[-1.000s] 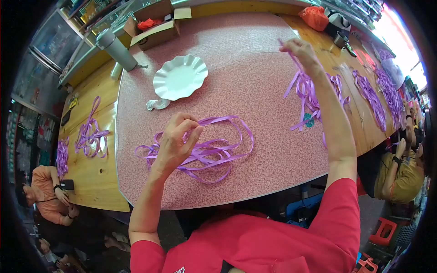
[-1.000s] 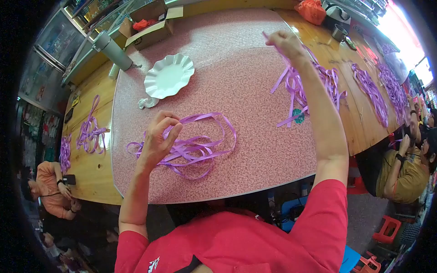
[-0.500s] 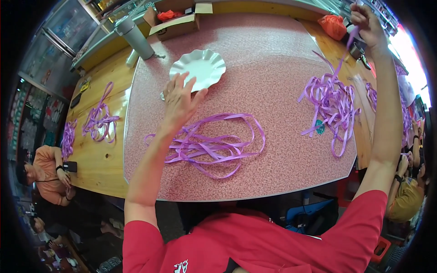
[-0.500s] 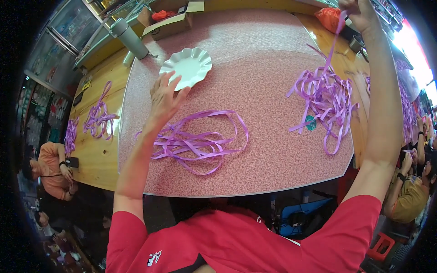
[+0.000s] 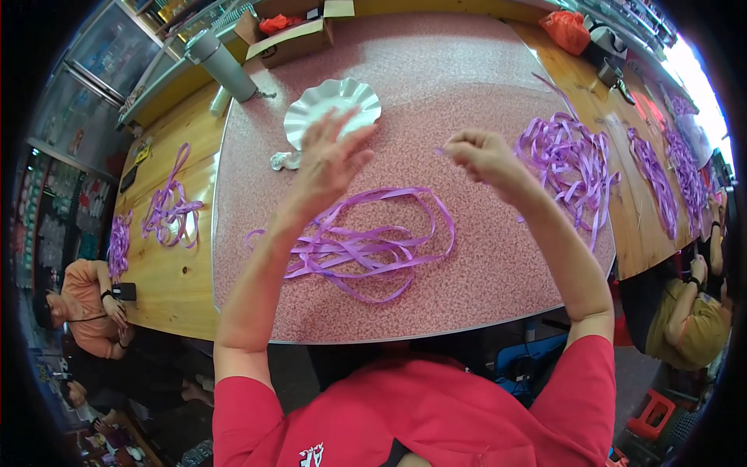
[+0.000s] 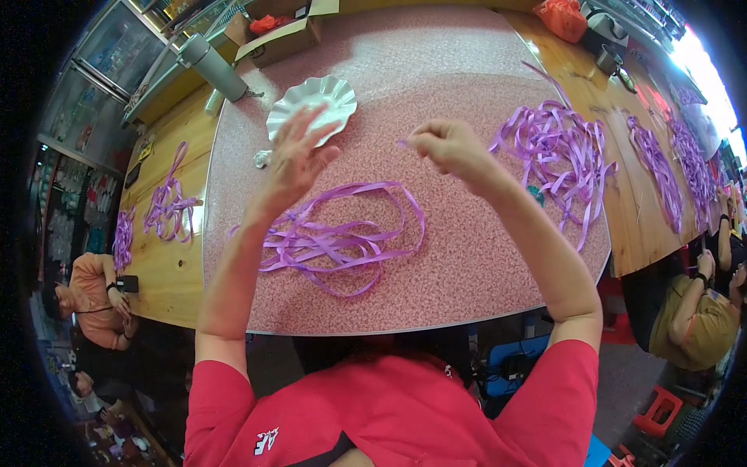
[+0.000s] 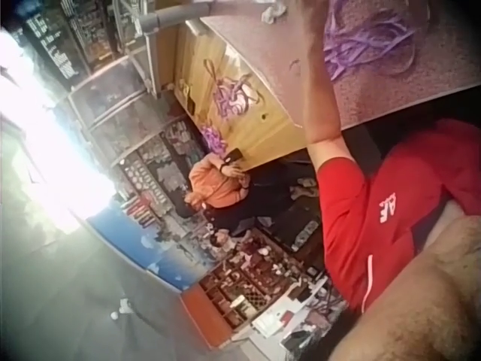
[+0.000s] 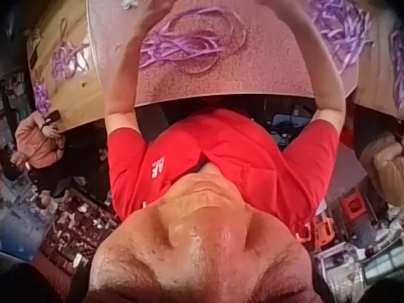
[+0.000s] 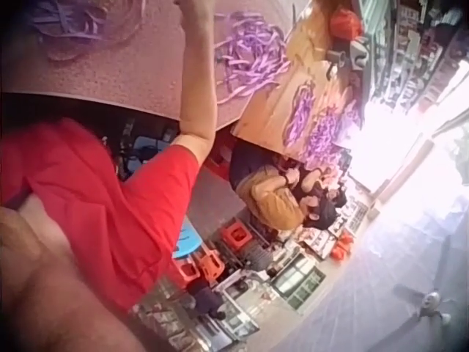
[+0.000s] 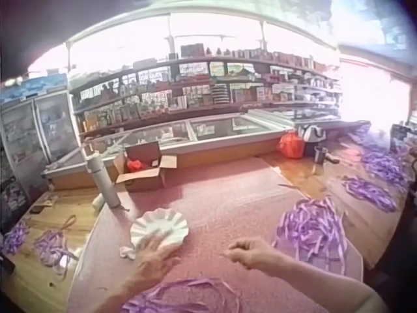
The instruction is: Untangling and organizing purple ribbons on a table.
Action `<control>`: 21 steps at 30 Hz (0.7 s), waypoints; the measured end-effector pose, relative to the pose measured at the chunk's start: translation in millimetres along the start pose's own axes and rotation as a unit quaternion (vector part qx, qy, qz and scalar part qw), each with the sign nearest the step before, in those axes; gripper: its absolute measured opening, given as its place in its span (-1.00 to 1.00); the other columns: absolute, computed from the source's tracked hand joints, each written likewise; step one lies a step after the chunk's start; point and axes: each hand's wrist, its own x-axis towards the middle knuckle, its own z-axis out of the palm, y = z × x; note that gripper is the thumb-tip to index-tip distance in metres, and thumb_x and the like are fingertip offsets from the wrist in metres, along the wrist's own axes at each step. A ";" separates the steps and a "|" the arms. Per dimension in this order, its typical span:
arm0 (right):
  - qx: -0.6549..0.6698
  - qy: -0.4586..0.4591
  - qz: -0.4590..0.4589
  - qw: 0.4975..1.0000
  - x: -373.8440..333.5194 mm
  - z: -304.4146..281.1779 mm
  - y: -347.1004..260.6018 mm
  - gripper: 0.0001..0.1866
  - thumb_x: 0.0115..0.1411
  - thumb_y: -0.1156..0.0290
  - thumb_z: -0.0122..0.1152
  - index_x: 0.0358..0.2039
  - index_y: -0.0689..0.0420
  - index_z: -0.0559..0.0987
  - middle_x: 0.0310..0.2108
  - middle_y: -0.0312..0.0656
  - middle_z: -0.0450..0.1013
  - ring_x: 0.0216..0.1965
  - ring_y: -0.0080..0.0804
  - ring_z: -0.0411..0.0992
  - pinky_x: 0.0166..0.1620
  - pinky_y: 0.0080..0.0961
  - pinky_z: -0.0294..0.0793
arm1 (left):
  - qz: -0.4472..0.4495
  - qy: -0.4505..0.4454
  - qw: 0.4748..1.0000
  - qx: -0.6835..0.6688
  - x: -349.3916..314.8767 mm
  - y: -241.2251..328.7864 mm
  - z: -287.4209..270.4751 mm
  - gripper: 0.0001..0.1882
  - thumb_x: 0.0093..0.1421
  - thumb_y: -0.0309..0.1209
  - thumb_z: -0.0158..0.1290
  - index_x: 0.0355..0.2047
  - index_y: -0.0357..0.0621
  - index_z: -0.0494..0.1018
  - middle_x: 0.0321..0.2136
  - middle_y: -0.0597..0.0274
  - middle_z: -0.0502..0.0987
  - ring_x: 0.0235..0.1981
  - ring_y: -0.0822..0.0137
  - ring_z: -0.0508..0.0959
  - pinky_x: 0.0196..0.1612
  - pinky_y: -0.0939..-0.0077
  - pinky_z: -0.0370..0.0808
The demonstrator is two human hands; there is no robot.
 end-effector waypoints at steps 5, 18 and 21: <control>0.065 -0.100 -0.005 0.993 -12.4 36.0 14.7 -0.81 0.23 0.29 0.27 -0.34 0.15 0.57 -0.57 -0.48 0.34 -0.60 -0.77 0.18 -0.57 -0.73 0.10 | 0.081 0.004 0.985 -0.152 -17.2 54.2 3.4 -0.54 0.20 -0.30 0.17 0.11 -0.05 0.43 0.04 0.13 0.52 0.15 0.16 0.44 0.35 0.08 0.09; 0.095 -0.128 0.018 0.987 -26.1 48.2 12.3 -0.80 0.24 0.28 0.28 -0.33 0.16 0.58 -0.57 -0.47 0.34 -0.59 -0.77 0.19 -0.55 -0.73 0.09 | 0.036 0.039 0.952 -0.302 -30.1 66.1 6.6 -0.74 0.11 -0.55 0.23 -0.16 -0.22 0.55 -0.25 0.11 0.60 -0.20 0.25 0.62 -0.16 0.41 0.56; 0.134 -0.140 0.026 0.981 -27.9 50.1 12.2 -0.80 0.24 0.28 0.28 -0.32 0.16 0.57 -0.57 -0.47 0.34 -0.59 -0.77 0.18 -0.55 -0.72 0.08 | 0.034 0.042 0.955 -0.292 -32.9 65.4 9.4 -0.76 0.10 -0.58 0.23 -0.18 -0.21 0.56 -0.29 0.14 0.60 -0.24 0.28 0.62 -0.19 0.44 0.57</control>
